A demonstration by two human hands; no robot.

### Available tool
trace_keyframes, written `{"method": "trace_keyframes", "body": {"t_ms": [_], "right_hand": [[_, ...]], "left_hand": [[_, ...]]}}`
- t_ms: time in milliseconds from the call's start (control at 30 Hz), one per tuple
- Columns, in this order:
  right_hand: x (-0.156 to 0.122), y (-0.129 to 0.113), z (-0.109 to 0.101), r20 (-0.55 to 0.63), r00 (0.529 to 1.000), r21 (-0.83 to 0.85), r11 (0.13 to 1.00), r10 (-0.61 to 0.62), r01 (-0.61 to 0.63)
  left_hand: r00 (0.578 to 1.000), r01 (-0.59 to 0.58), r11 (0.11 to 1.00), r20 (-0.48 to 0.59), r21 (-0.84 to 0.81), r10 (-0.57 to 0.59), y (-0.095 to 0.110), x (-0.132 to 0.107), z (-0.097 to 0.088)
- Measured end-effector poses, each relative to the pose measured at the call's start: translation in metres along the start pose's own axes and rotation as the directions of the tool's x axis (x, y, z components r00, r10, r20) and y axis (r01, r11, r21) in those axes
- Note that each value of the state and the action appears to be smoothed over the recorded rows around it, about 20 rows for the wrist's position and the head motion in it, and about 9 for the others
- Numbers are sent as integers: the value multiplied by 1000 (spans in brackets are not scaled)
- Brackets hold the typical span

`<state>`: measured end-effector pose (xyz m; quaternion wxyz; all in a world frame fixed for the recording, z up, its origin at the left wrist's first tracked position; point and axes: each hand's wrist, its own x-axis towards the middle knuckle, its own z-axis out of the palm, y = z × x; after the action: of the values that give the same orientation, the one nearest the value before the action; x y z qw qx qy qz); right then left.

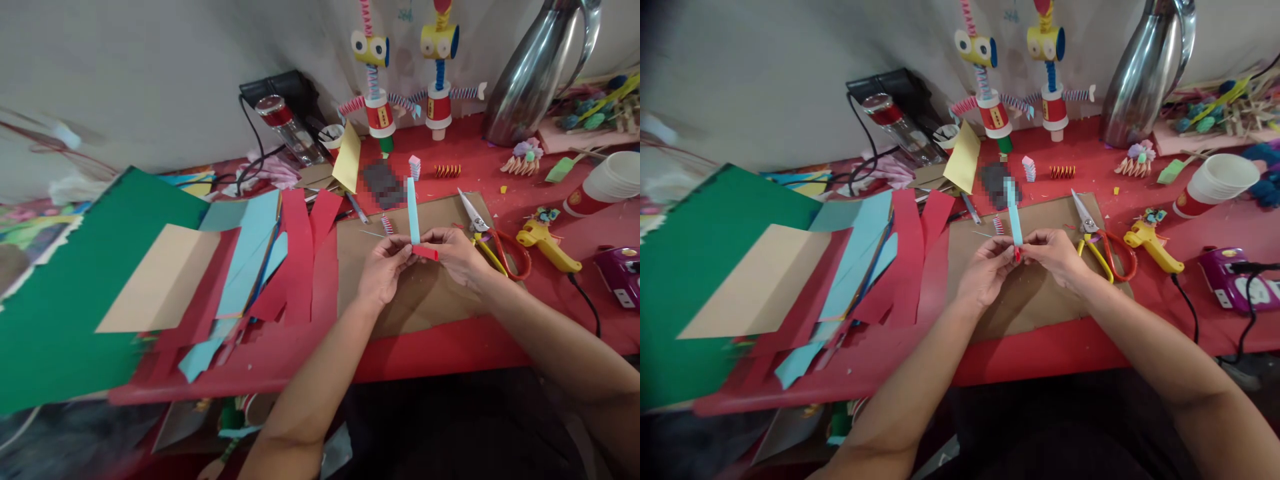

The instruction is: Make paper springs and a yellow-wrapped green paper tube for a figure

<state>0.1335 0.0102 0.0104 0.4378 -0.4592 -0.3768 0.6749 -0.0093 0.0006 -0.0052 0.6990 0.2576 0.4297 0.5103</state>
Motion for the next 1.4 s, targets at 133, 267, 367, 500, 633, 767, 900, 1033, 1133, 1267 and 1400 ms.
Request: {"method": "trace_keyframes", "body": {"t_ms": [133, 267, 367, 500, 633, 767, 900, 1033, 1133, 1267, 1400], "right_hand": [[0, -2, -1, 13, 1000, -18, 1000, 15, -15], [0, -4, -1, 14, 1000, -34, 999, -16, 17], [0, -4, -1, 4, 999, -41, 999, -33, 33], [2, -1, -3, 19, 999, -56, 997, -48, 49], [4, 2, -5, 17, 997, -57, 996, -70, 71], [6, 5, -4, 21, 995, -62, 993, -94, 96], [3, 4, -3, 53, 993, -79, 991, -101, 105], [-1, 2, 0, 79, 992, -87, 991, -96, 103], [-1, 3, 2, 17, 991, -69, 989, -131, 132], [1, 6, 4, -22, 983, -65, 982, -181, 180], [1, 4, 5, -10, 983, -78, 980, -182, 181]], "left_hand": [[999, 38, 999, 0, -11, -38, 2, 2, -2], [998, 32, 999, -50, -37, -33, 2, 5, -1], [998, 13, 999, -64, -44, -16, 2, 5, 1], [998, 5, 999, -60, -39, -7, 3, 4, 2], [998, -2, 1000, -58, -17, 1, 3, 2, 4], [996, -34, 999, -87, -22, 32, 2, 1, 6], [985, -93, 996, -148, -11, 91, 1, 1, 6], [977, -117, 993, -179, 17, 118, 1, 1, 8], [981, -118, 993, -157, -11, 114, 1, 1, 9], [986, -79, 995, -154, -66, 68, 1, 1, 10], [995, -16, 997, -96, -80, 9, 4, 0, 9]]}}
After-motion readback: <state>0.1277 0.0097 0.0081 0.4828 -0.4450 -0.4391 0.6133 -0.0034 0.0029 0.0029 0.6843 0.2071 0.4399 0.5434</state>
